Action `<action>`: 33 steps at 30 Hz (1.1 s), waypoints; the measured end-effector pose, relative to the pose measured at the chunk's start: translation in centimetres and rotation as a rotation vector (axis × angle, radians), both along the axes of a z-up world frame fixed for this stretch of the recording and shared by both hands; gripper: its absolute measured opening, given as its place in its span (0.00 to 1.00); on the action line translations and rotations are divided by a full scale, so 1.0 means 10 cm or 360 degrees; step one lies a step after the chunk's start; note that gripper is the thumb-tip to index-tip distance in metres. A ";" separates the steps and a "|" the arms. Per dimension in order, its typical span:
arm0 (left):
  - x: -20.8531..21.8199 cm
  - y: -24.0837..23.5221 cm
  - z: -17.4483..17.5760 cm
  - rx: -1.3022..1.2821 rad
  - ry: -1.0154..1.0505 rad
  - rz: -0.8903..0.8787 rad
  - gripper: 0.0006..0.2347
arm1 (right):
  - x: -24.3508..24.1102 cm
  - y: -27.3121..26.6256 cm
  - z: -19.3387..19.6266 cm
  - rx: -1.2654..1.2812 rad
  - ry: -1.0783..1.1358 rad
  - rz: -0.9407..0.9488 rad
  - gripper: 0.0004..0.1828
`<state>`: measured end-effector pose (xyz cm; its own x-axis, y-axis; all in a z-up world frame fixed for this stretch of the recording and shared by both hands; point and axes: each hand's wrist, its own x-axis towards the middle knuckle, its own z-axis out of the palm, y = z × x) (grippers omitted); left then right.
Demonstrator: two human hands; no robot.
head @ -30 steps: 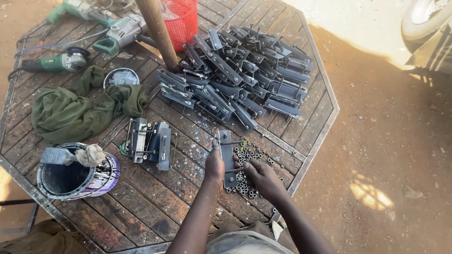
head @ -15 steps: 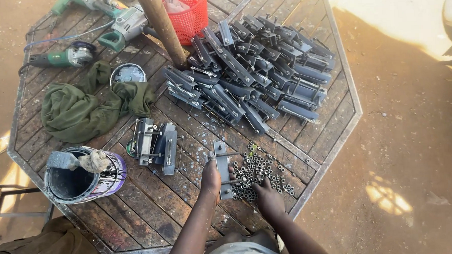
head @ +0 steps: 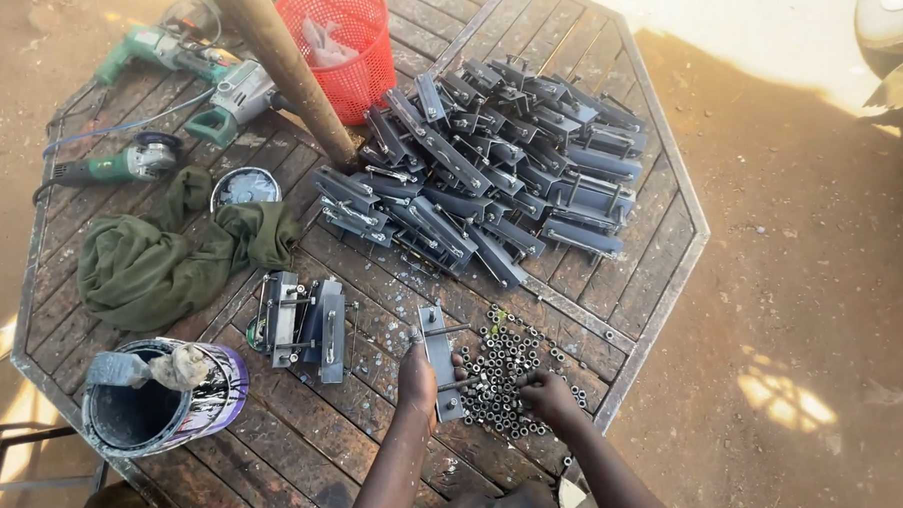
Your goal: Assembling metal brackets by manually threading nuts and bolts into them.
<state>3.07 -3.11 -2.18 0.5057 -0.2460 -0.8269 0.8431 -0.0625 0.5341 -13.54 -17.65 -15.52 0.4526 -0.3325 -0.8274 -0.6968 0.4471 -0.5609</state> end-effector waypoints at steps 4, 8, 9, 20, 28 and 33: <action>-0.07 -0.06 0.09 0.0003 0.0008 -0.0061 0.20 | -0.12 -0.14 0.30 0.0648 -0.0401 -0.0540 0.07; -0.18 -0.11 0.10 -0.0070 -0.0051 -0.0079 0.21 | -0.15 -0.15 0.65 0.0905 -0.0828 -0.0764 0.13; -0.20 -0.11 0.14 -0.0082 -0.0092 -0.0114 0.24 | -0.15 -0.14 0.75 0.0887 -0.0856 -0.0735 0.16; -0.44 -0.13 0.58 -0.0011 -0.0195 -0.0255 0.24 | -0.14 0.13 1.59 0.0354 -0.0794 -0.0756 0.14; -0.58 -0.10 0.22 -0.0424 -0.0189 -0.0187 0.19 | -0.10 0.08 1.17 0.0054 -0.0835 -0.0713 0.15; -0.56 -0.17 -0.53 -0.0455 -0.0182 -0.0312 0.17 | -0.09 0.07 1.21 0.0011 -0.0909 -0.0841 0.11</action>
